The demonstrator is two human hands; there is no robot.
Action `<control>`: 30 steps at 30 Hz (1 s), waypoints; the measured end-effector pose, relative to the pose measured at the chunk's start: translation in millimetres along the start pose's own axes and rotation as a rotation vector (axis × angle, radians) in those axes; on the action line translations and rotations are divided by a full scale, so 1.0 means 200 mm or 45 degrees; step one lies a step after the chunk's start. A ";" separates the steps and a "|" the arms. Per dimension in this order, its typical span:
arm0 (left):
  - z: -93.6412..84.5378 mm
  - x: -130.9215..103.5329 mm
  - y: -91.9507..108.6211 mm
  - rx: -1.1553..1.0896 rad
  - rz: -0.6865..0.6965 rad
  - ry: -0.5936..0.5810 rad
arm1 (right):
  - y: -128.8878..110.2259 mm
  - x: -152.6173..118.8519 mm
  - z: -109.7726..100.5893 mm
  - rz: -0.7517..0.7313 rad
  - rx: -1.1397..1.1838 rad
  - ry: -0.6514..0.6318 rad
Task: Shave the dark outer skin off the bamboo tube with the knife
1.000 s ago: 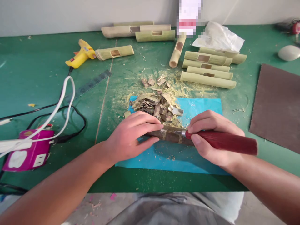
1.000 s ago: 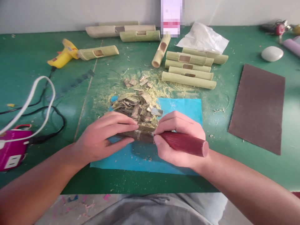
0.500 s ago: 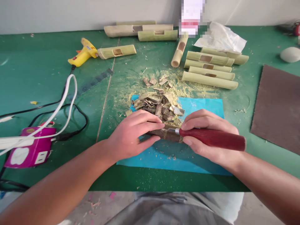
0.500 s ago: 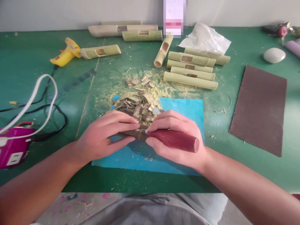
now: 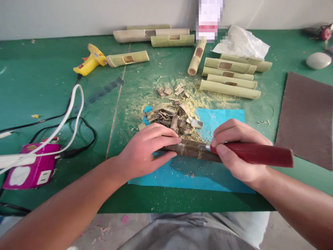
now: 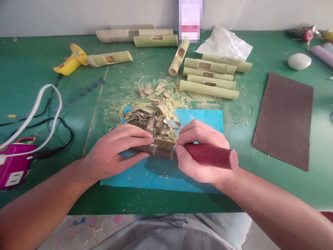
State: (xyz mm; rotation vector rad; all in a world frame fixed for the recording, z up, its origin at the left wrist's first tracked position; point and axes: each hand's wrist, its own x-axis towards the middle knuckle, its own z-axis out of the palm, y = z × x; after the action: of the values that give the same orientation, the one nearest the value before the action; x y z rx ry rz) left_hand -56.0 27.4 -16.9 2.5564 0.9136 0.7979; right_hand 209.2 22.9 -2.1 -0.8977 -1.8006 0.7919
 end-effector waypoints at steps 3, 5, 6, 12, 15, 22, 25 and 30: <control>0.00 0.00 0.00 -0.016 0.013 0.012 | 0.02 -0.03 0.00 0.023 0.033 0.229; 0.00 0.00 0.00 -0.021 0.011 0.013 | 0.02 -0.03 0.00 0.018 0.012 0.190; 0.00 0.00 0.00 -0.018 0.009 0.012 | 0.02 -0.02 0.01 0.012 0.003 0.127; 0.00 0.00 0.00 0.002 0.015 -0.003 | -0.01 0.03 0.00 -0.035 0.051 -0.119; -0.01 0.01 0.01 0.001 0.007 -0.005 | 0.00 0.03 0.00 -0.040 0.052 -0.153; -0.01 0.00 0.00 -0.001 -0.005 -0.006 | 0.00 0.04 0.01 0.003 0.030 -0.176; -0.01 0.00 0.00 0.003 0.000 -0.011 | -0.02 0.04 0.00 -0.020 -0.038 -0.162; 0.00 0.00 0.00 0.018 0.031 -0.006 | -0.01 -0.04 -0.03 -0.004 -0.012 0.166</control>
State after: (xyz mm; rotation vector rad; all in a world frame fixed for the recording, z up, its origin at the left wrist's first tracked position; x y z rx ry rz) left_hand -56.6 26.9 -17.4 2.5851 0.8912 0.7948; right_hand 216.2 16.5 -1.6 -0.9309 -1.6924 0.7070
